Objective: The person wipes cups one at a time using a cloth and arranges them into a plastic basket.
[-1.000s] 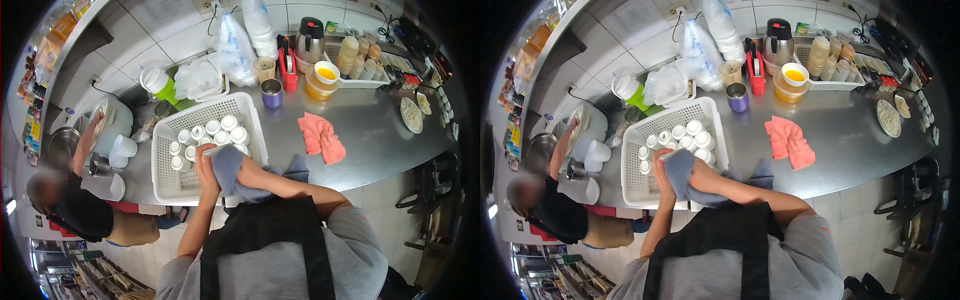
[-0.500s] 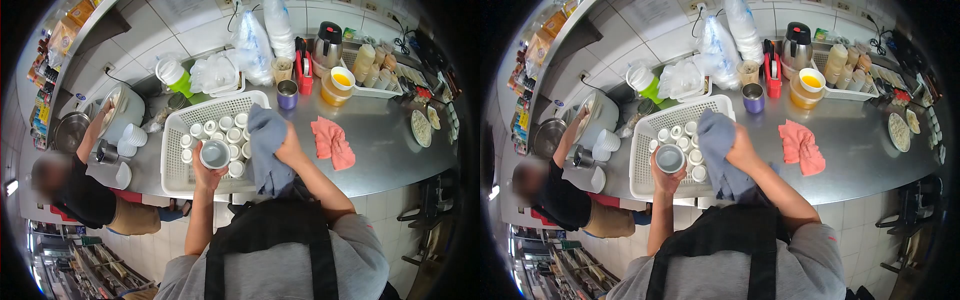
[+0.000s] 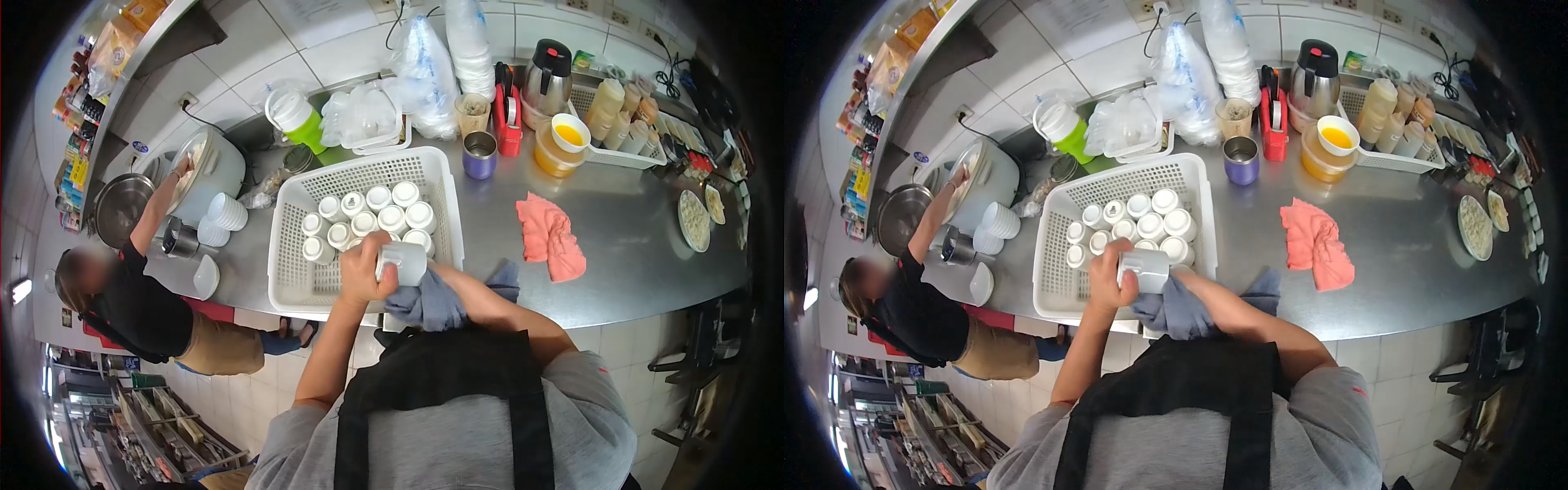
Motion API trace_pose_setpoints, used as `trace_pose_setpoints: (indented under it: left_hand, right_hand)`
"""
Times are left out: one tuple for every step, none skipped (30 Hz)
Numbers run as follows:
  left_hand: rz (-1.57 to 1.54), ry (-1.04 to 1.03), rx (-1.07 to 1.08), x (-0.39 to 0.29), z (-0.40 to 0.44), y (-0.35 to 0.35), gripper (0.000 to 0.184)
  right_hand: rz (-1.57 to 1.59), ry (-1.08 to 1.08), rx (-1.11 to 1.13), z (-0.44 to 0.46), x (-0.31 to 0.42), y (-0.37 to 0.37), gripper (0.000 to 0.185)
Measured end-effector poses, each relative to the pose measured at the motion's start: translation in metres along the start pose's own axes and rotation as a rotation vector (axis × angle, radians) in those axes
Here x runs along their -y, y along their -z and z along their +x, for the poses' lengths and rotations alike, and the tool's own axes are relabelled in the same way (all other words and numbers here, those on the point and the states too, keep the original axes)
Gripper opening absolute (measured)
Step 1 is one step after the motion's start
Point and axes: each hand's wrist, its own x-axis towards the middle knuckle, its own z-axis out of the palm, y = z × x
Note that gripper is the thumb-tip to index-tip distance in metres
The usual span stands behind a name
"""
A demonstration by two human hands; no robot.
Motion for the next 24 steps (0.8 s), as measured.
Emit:
trace_pose_setpoints:
  left_hand:
    - [-0.011,-0.031,0.006,0.008,-0.005,-0.001,0.041]
    - [-0.022,-0.060,0.012,0.016,-0.010,-0.003,0.042]
    - [-0.067,-0.008,-0.046,0.021,-0.014,-0.004,0.040]
    - [-0.001,0.095,-0.093,0.026,-0.020,-0.002,0.038]
    - [0.067,0.197,-0.142,0.030,-0.027,0.002,0.037]
    - [0.134,0.301,-0.192,0.033,-0.030,0.008,0.037]
    - [0.166,0.369,-0.217,0.039,-0.031,0.017,0.035]
    - [0.243,0.483,-0.156,0.044,-0.033,0.025,0.036]
    - [0.320,0.597,-0.093,0.048,-0.037,0.034,0.037]
    - [0.396,0.711,-0.025,0.052,-0.041,0.043,0.038]
    - [0.478,0.600,-0.017,0.069,-0.058,0.043,0.041]
    - [0.485,0.661,0.024,0.072,-0.067,0.043,0.043]
    - [0.490,0.721,0.068,0.073,-0.075,0.044,0.044]
    - [0.494,0.779,0.113,0.075,-0.080,0.043,0.045]
    - [0.473,0.778,0.138,0.080,-0.085,0.043,0.048]
    - [0.451,0.778,0.162,0.083,-0.087,0.043,0.051]
    - [0.428,0.779,0.182,0.086,-0.091,0.042,0.054]
    - [0.440,0.772,0.191,0.084,-0.090,0.040,0.058]
    - [0.453,0.764,0.200,0.083,-0.088,0.039,0.062]
    - [0.467,0.752,0.212,0.082,-0.086,0.036,0.065]
    - [0.391,0.658,0.179,0.075,-0.078,0.034,0.068]
    - [0.313,0.564,0.151,0.056,-0.065,0.032,0.070]
    - [0.233,0.474,0.125,0.031,-0.050,0.031,0.072]
    - [0.224,0.477,0.129,0.028,-0.052,0.028,0.072]
  right_hand:
    - [-0.053,0.015,0.043,-0.009,0.002,-0.003,0.030]
    - [-0.139,0.039,0.054,-0.018,0.005,-0.003,0.029]
    - [-0.240,0.062,0.044,-0.023,0.007,0.000,0.029]
    - [-0.339,0.076,0.001,-0.026,0.009,0.006,0.029]
    - [-0.424,0.080,-0.067,-0.029,0.011,0.015,0.029]
    - [-0.504,0.071,-0.155,-0.033,0.012,0.024,0.029]
    - [-0.546,0.039,-0.238,-0.040,0.013,0.036,0.027]
    - [-0.583,0.003,-0.319,-0.047,0.015,0.047,0.028]
    - [-0.583,-0.001,-0.501,-0.065,0.039,0.034,0.027]
    - [-0.578,-0.005,-0.683,-0.082,0.062,0.021,0.026]
    - [-0.635,0.104,-0.680,-0.085,0.059,0.029,0.025]
    - [-0.689,0.218,-0.679,-0.088,0.054,0.043,0.025]
    - [-0.742,0.333,-0.679,-0.091,0.049,0.055,0.024]
    - [-0.753,0.326,-0.677,-0.093,0.045,0.062,0.024]
    - [-0.766,0.318,-0.676,-0.096,0.039,0.068,0.024]
    - [-0.781,0.309,-0.675,-0.099,0.032,0.073,0.024]
    - [-0.820,0.253,-0.675,-0.098,0.020,0.078,0.024]
    - [-0.860,0.198,-0.673,-0.096,0.013,0.078,0.024]
    - [-0.898,0.145,-0.672,-0.094,0.008,0.079,0.024]
    - [-0.833,0.214,-0.674,-0.092,0.004,0.080,0.024]
    - [-0.768,0.286,-0.681,-0.089,0.014,0.065,0.024]
    - [-0.702,0.354,-0.689,-0.088,0.026,0.048,0.024]
    - [-0.501,0.391,-0.664,-0.087,0.042,0.032,0.023]
    - [-0.286,0.393,-0.653,-0.083,0.052,0.018,0.024]
